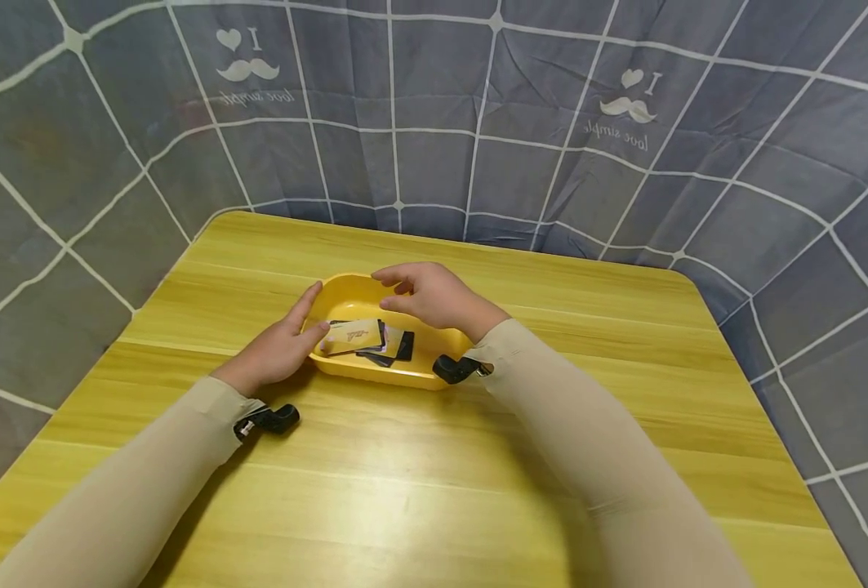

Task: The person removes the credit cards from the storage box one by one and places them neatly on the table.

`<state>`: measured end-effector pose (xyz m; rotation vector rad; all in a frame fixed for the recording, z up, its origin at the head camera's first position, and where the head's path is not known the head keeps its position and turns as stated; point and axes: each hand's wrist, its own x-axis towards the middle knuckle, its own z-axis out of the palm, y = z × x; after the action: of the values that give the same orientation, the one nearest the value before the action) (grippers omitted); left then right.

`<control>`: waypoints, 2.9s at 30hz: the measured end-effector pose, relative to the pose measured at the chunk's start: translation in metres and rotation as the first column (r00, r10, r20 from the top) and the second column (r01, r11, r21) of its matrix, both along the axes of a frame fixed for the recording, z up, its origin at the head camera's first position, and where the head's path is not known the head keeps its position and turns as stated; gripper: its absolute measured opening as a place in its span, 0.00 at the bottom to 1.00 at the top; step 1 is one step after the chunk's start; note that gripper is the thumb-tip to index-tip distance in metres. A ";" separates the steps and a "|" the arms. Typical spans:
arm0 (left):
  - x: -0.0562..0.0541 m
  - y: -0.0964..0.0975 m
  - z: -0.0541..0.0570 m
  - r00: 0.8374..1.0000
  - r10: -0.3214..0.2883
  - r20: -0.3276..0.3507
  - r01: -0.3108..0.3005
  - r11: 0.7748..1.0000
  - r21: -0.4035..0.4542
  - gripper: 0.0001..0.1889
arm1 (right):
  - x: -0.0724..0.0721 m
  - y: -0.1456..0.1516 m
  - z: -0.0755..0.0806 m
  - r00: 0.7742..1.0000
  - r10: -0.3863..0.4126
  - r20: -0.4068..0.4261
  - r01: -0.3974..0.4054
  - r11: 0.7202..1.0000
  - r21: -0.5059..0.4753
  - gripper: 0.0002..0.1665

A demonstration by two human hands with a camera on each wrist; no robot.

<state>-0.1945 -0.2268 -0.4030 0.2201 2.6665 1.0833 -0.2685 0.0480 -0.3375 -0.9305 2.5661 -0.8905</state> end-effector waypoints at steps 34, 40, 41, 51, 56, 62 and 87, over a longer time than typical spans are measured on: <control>-0.007 -0.001 -0.001 0.999 0.031 -0.034 -0.030 1.000 0.008 0.38 | -0.047 -0.028 -0.050 0.946 0.121 0.302 -0.165 0.978 0.125 0.41; -0.005 0.000 -0.001 0.999 0.039 -0.030 -0.039 0.999 -0.001 0.38 | -0.047 -0.028 -0.055 0.943 0.113 0.312 -0.158 0.980 0.123 0.38; -0.005 0.000 -0.001 0.999 0.041 -0.029 -0.041 0.999 0.000 0.38 | -0.047 -0.028 -0.056 0.945 0.115 0.307 -0.159 0.979 0.124 0.37; -0.004 0.000 -0.001 0.998 0.052 -0.028 -0.052 0.999 -0.002 0.38 | -0.048 -0.027 -0.058 0.954 0.106 0.279 -0.151 0.978 0.143 0.35; -0.003 -0.001 -0.004 0.998 0.056 -0.019 -0.056 0.998 -0.002 0.38 | -0.047 -0.029 -0.062 0.956 0.114 0.271 -0.160 0.975 0.155 0.35; -0.003 -0.001 -0.006 0.998 0.059 -0.019 -0.060 0.998 -0.003 0.38 | -0.046 -0.030 -0.064 0.962 0.118 0.248 -0.164 0.971 0.172 0.34; -0.002 0.002 -0.007 0.998 0.055 -0.030 -0.055 0.998 0.021 0.38 | -0.043 -0.030 -0.058 0.962 0.105 0.252 -0.155 0.970 0.187 0.36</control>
<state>-0.1964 -0.2250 -0.4098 0.1692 2.7046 1.1325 -0.3115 0.0179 -0.3960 -0.8616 2.3076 -0.6436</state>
